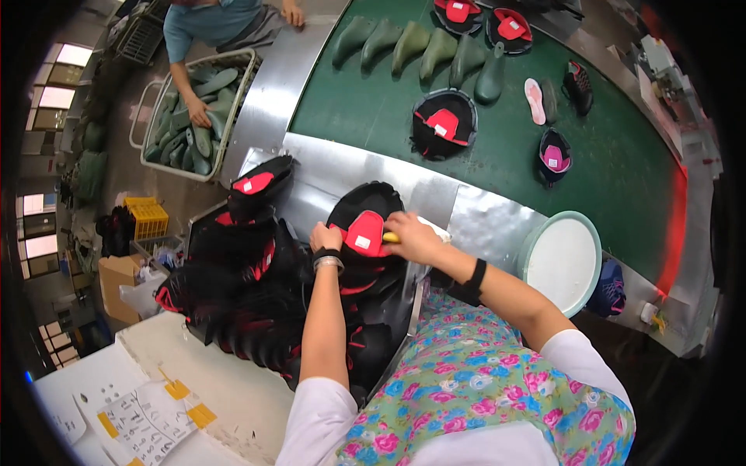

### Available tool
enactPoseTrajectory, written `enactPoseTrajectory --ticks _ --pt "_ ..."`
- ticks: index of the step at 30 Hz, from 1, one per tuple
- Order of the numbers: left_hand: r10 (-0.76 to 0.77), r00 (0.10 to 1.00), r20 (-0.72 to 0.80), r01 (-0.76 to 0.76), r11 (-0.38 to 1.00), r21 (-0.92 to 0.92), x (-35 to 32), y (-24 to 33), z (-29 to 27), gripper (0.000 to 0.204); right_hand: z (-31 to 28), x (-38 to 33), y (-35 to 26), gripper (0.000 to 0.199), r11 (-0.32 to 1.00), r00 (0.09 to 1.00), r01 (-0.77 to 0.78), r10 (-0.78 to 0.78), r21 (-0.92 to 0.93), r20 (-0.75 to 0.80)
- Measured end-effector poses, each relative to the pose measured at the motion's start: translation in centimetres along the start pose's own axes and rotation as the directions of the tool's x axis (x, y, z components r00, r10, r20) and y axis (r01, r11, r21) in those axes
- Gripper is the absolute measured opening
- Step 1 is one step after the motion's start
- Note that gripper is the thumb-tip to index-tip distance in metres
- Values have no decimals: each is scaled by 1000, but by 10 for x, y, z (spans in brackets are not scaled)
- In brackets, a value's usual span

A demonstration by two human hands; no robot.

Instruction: The recorder is applying a white adhesive or primer to the interior of shoe uppers and insoles using a small brush at a footwear manufacturing assembly line.

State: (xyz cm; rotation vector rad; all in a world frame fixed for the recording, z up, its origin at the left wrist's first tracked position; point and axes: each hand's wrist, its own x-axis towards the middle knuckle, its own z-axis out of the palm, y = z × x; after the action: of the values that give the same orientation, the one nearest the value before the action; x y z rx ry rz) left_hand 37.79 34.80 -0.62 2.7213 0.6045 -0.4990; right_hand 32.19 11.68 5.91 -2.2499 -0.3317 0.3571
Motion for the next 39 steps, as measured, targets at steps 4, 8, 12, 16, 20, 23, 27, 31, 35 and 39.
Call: enactPoseTrajectory --ticks 4,8,12,16,20,23,27,31,35,39 --pt "181 983 27 -177 977 -116 -10 20 -14 30 26 13 4 49 958 982 -42 92 -283 166" --pt "311 913 265 72 517 -853 -17 17 -54 35 -1 10 -3 36 989 995 47 -34 -137 95" --pt "594 802 58 -206 368 -907 -39 20 -73 45 -56 6 -30 45 996 1000 15 -16 86 2" --pt "691 694 203 33 251 -967 -85 31 -59 47 -105 -26 -64 51 973 958 -13 -53 228 281" --pt "650 758 -45 -392 399 -829 -114 64 -39 35 -147 -78 -76 43 980 968 -116 75 159 240" --pt "760 637 -130 -563 343 -752 -137 89 -41 35 -176 -145 -58 29 975 980 -47 88 218 -180" --pt "804 439 402 8 444 -896 -212 118 -37 40 -201 -267 1 18 975 615 -196 207 107 -761" --pt "745 117 657 74 653 -754 -281 139 -19 46 -180 -359 62 18 649 115 -392 738 652 -665" --pt "633 87 769 149 755 -638 -281 144 -8 52 -134 -396 100 17 585 8 -498 742 640 -670" --pt "604 237 761 -264 794 -547 -252 152 8 26 -100 -390 126 14 677 65 -454 674 580 -736"
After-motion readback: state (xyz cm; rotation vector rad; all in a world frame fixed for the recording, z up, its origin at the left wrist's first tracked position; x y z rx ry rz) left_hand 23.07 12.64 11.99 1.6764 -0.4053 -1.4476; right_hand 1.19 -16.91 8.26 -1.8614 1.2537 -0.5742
